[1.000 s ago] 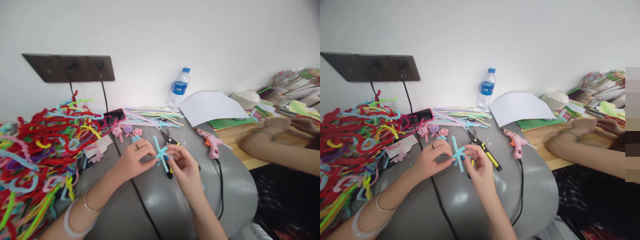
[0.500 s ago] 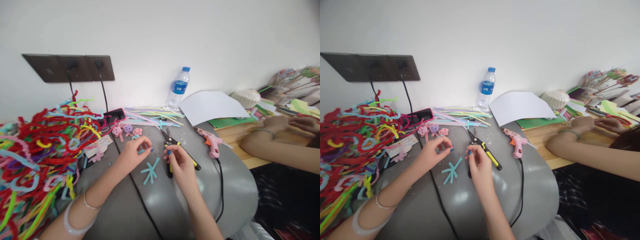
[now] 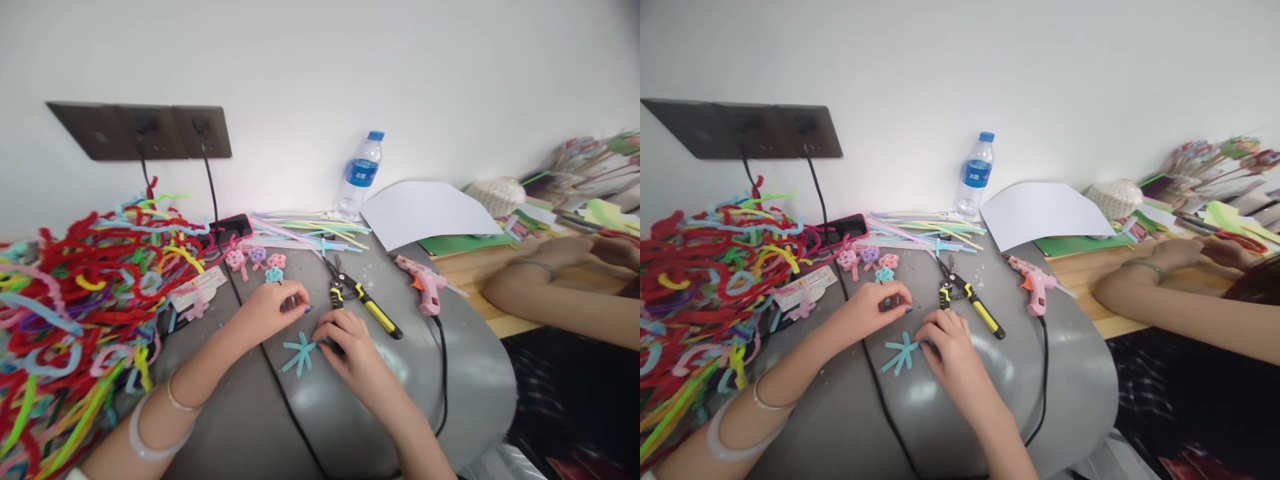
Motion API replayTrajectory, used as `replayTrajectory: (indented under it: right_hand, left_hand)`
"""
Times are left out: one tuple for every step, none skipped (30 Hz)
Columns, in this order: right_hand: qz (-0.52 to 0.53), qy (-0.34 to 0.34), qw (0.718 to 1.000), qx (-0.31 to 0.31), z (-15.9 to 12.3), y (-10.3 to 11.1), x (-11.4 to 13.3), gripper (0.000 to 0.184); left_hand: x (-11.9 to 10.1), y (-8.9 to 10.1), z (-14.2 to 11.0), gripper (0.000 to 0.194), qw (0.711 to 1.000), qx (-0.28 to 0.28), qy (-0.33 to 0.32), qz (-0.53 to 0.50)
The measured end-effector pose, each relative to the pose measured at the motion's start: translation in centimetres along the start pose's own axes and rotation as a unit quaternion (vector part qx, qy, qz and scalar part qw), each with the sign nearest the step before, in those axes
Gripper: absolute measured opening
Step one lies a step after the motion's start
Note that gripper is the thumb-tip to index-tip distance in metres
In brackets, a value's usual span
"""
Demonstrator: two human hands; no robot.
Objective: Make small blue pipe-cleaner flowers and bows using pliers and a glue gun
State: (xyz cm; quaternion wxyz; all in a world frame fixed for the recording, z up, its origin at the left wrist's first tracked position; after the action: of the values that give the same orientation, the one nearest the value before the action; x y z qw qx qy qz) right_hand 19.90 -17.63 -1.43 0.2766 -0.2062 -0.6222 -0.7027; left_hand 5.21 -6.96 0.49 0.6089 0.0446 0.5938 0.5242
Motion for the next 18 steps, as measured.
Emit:
replayTrajectory:
  right_hand:
    - [-0.01, 0.002, 1.0, -0.003, 0.1, -0.1, -0.1, 0.022]
    - [-0.017, 0.004, 1.0, -0.003, 0.2, -0.1, -0.1, 0.021]
    - [-0.02, 0.007, 1.0, -0.001, 0.4, -0.1, -0.1, 0.021]
    - [-0.019, 0.007, 1.0, 0.001, 0.5, 0.1, -0.1, 0.02]
    - [-0.012, 0.004, 1.0, 0.0, 0.7, 0.4, -0.2, 0.02]
    - [-0.002, -0.002, 1.0, -0.006, 0.8, 0.7, -0.2, 0.019]
    - [0.015, -0.011, 1.0, -0.016, 0.9, 1.2, -0.3, 0.018]
    - [0.039, -0.023, 0.999, -0.029, 1.1, 1.6, -0.5, 0.017]
    - [0.07, -0.039, 0.996, -0.042, 1.2, 2.1, -0.7, 0.015]
    - [0.107, -0.058, 0.991, -0.056, 1.4, 2.5, -0.9, 0.015]
    - [0.144, -0.079, 0.984, -0.069, 1.6, 2.9, -1.1, 0.015]
    - [0.177, -0.099, 0.976, -0.081, 1.8, 3.2, -1.4, 0.015]
    - [0.201, -0.117, 0.968, -0.09, 2.0, 3.5, -1.5, 0.015]
    - [0.215, -0.13, 0.963, -0.098, 2.2, 3.7, -1.6, 0.015]
    - [0.224, -0.137, 0.96, -0.102, 2.5, 3.9, -1.7, 0.015]
    - [0.23, -0.139, 0.958, -0.103, 2.7, 4.1, -1.6, 0.015]
    - [0.237, -0.138, 0.956, -0.102, 3.0, 4.1, -1.6, 0.014]
    - [0.246, -0.138, 0.954, -0.099, 3.3, 4.2, -1.5, 0.014]
  left_hand:
    - [0.0, 0.1, 0.0, 0.007, 1.0, -0.003, 0.001, -0.003]
    - [0.0, 0.1, 0.0, 0.007, 1.0, -0.005, 0.001, -0.006]
    - [0.0, 0.2, 0.1, 0.008, 1.0, -0.008, 0.002, -0.01]
    - [0.0, 0.4, 0.1, 0.007, 1.0, -0.012, 0.0, -0.014]
    - [0.0, 0.5, 0.1, 0.007, 1.0, -0.016, -0.003, -0.016]
    - [0.0, 0.7, 0.1, 0.006, 1.0, -0.022, -0.007, -0.018]
    - [-0.1, 0.9, 0.1, 0.007, 0.999, -0.028, -0.013, -0.02]
    - [-0.1, 1.2, 0.1, 0.01, 0.999, -0.034, -0.019, -0.023]
    - [-0.2, 1.4, 0.0, 0.014, 0.999, -0.037, -0.026, -0.029]
    - [-0.3, 1.5, 0.0, 0.017, 0.998, -0.035, -0.033, -0.037]
    - [-0.3, 1.5, 0.0, 0.019, 0.998, -0.032, -0.041, -0.046]
    - [-0.4, 1.5, -0.1, 0.018, 0.997, -0.027, -0.048, -0.055]
    - [-0.4, 1.4, -0.1, 0.017, 0.997, -0.024, -0.05, -0.059]
    - [-0.4, 1.3, -0.1, 0.017, 0.997, -0.023, -0.05, -0.059]
    - [-0.3, 1.1, -0.1, 0.017, 0.997, -0.022, -0.045, -0.056]
    - [-0.3, 0.8, -0.1, 0.017, 0.998, -0.018, -0.037, -0.054]
    - [-0.2, 0.6, -0.1, 0.015, 0.998, -0.015, -0.029, -0.056]
    - [-0.2, 0.3, -0.1, 0.013, 0.998, -0.009, -0.018, -0.062]
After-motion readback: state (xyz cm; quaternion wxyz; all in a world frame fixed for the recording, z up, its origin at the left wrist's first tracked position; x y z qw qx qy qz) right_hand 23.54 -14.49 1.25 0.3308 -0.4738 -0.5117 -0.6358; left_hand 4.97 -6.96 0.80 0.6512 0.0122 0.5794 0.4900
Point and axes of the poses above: each hand's wrist, its own z-axis towards the middle knuckle, its own y-axis out of the back of the hand, x = y × z, the point moved 3 cm from there along z, towards the middle knuckle, and after that the axes turned 8 degrees about -y, right-handed, at the moved point
